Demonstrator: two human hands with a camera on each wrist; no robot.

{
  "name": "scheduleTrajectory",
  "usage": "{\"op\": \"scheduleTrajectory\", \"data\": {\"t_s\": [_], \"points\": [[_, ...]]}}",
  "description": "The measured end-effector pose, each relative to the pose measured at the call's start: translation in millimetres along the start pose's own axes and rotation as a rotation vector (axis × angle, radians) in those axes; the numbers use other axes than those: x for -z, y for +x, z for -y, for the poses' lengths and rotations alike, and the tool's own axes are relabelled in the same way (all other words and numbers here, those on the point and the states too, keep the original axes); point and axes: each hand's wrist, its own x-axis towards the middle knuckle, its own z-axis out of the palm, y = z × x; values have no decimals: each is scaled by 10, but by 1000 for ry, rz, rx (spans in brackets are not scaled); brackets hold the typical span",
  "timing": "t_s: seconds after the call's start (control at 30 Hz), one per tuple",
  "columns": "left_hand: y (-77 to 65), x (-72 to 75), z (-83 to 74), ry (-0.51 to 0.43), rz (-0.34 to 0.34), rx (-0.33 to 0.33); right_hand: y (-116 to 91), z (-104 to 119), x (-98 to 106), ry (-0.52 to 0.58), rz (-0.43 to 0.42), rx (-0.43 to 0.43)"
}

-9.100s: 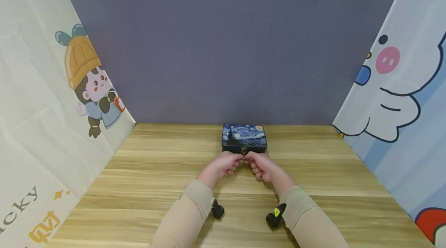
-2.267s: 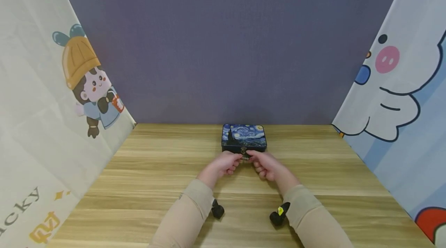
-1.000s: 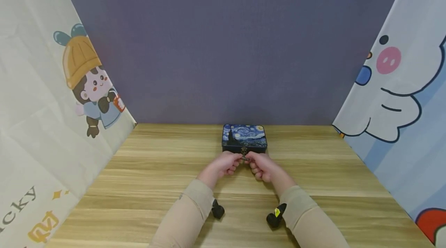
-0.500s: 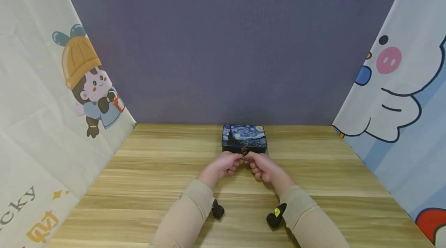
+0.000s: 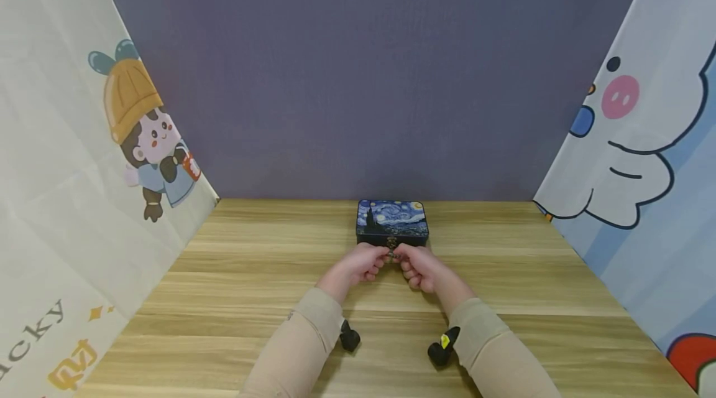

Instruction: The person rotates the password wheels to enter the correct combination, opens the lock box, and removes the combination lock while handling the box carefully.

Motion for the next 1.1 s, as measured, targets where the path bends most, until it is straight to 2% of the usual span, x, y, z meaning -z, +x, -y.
{"op": "scheduleTrajectory", "data": {"t_s": [1.1], "points": [[1,-1,4,-22,-7,9,-60,31,139,-2,22,-36]]}}
